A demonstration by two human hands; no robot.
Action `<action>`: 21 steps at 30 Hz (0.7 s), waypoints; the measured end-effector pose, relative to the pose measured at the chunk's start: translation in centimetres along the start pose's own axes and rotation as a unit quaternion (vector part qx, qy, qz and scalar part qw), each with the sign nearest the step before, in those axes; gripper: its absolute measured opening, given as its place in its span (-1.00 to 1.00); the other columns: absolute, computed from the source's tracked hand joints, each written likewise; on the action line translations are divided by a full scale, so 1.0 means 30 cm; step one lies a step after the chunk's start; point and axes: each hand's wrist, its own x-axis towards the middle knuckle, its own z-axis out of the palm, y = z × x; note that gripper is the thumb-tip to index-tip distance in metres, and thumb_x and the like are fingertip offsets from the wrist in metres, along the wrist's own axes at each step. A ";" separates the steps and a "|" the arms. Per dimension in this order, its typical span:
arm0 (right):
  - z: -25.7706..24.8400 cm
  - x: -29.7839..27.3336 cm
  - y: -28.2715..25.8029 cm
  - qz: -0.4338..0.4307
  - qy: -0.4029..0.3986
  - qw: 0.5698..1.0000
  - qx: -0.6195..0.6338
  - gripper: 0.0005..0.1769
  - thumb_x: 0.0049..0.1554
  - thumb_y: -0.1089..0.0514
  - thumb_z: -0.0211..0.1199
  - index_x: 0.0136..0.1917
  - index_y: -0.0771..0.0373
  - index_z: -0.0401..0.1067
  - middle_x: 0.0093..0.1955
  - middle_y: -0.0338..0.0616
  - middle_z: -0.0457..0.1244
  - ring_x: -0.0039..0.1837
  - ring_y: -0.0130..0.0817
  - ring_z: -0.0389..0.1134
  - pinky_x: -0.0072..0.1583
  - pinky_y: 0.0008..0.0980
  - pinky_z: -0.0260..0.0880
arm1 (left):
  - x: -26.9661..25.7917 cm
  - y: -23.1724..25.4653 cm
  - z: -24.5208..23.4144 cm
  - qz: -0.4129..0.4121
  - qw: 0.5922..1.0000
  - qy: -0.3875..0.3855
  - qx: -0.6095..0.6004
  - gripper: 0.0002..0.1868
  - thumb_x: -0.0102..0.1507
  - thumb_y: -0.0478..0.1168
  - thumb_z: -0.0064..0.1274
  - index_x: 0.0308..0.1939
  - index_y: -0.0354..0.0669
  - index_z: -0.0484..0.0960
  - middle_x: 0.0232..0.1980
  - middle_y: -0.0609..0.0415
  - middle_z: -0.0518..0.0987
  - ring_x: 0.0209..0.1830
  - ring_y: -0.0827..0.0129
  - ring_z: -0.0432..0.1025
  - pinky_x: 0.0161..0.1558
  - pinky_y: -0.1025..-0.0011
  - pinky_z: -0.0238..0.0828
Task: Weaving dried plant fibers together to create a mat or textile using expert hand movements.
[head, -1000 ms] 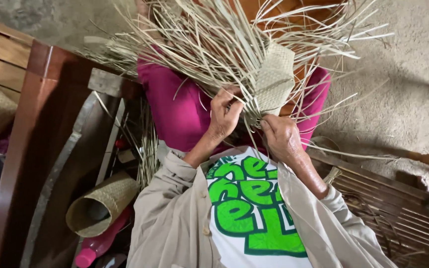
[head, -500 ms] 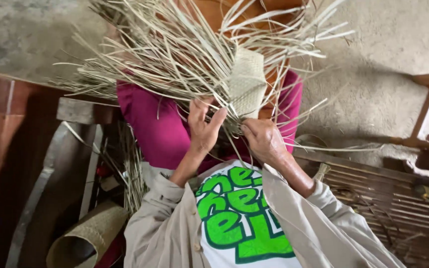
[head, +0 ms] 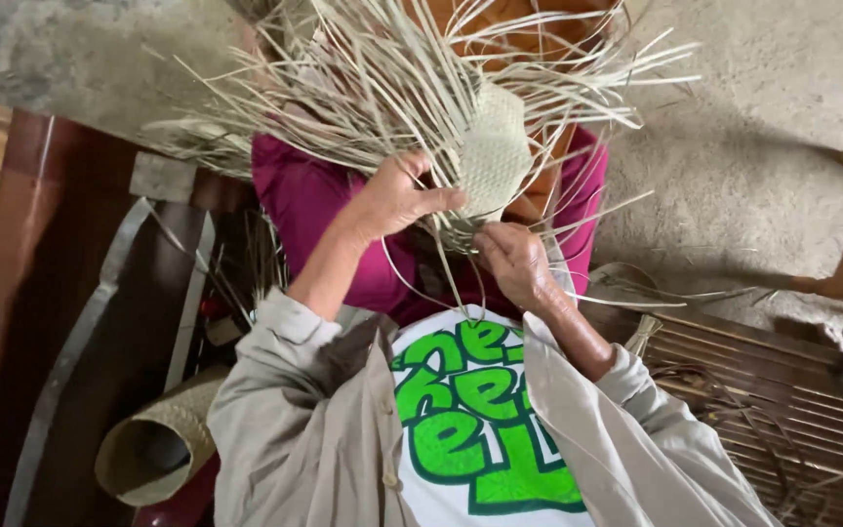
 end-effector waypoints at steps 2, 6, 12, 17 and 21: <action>-0.011 -0.006 -0.015 0.043 0.027 0.998 0.038 -0.87 0.23 0.26 0.18 -0.14 0.18 0.52 -0.44 -0.05 0.27 -0.25 -0.12 0.37 -0.05 -0.09 0.43 | -0.014 0.066 -0.024 -0.019 0.997 -0.061 0.039 -0.48 0.11 -0.13 0.50 -0.28 -0.24 0.37 -0.31 0.06 0.41 -0.26 0.37 0.30 -0.22 0.45 0.37; -0.026 -0.004 -0.017 0.054 0.028 0.998 0.029 -0.90 0.25 0.21 0.20 -0.07 0.24 0.51 -0.39 0.11 0.29 -0.19 0.13 0.39 -0.06 0.04 0.38 | -0.048 0.156 -0.067 -0.044 0.982 -0.154 0.096 -0.30 0.08 -0.23 0.49 0.15 -0.40 0.42 0.08 -0.19 0.53 0.09 0.12 0.39 -0.08 0.34 0.64; -0.054 0.019 -0.046 0.043 0.017 0.999 0.003 -0.81 0.28 0.15 0.19 -0.15 0.26 0.44 -0.37 0.13 0.28 -0.20 0.07 0.38 -0.10 -0.02 0.35 | -0.179 0.126 -0.040 0.144 0.866 0.130 0.461 -0.59 0.28 0.17 0.31 -0.25 0.01 0.51 -0.14 0.10 0.40 -0.07 0.05 0.40 -0.13 0.07 0.33; -0.024 0.002 0.070 0.055 0.017 0.996 0.063 -0.78 0.31 0.17 0.18 -0.17 0.17 0.52 -0.47 -0.15 0.29 -0.34 -0.24 0.34 -0.18 -0.23 0.37 | -0.216 0.004 0.172 0.110 0.950 0.166 0.241 -0.59 0.22 0.13 0.34 -0.52 0.04 0.54 -0.45 0.18 0.41 -0.36 0.29 0.41 -0.23 0.41 0.36; -0.030 0.007 0.025 0.052 0.022 0.994 0.088 -0.77 0.30 0.20 0.20 -0.21 0.19 0.50 -0.48 -0.17 0.27 -0.36 -0.33 0.30 -0.21 -0.30 0.35 | -0.170 -0.085 0.219 0.090 0.942 0.283 0.154 -0.54 0.21 0.14 0.36 -0.28 -0.09 0.49 -0.31 0.06 0.41 -0.26 0.21 0.39 -0.16 0.31 0.33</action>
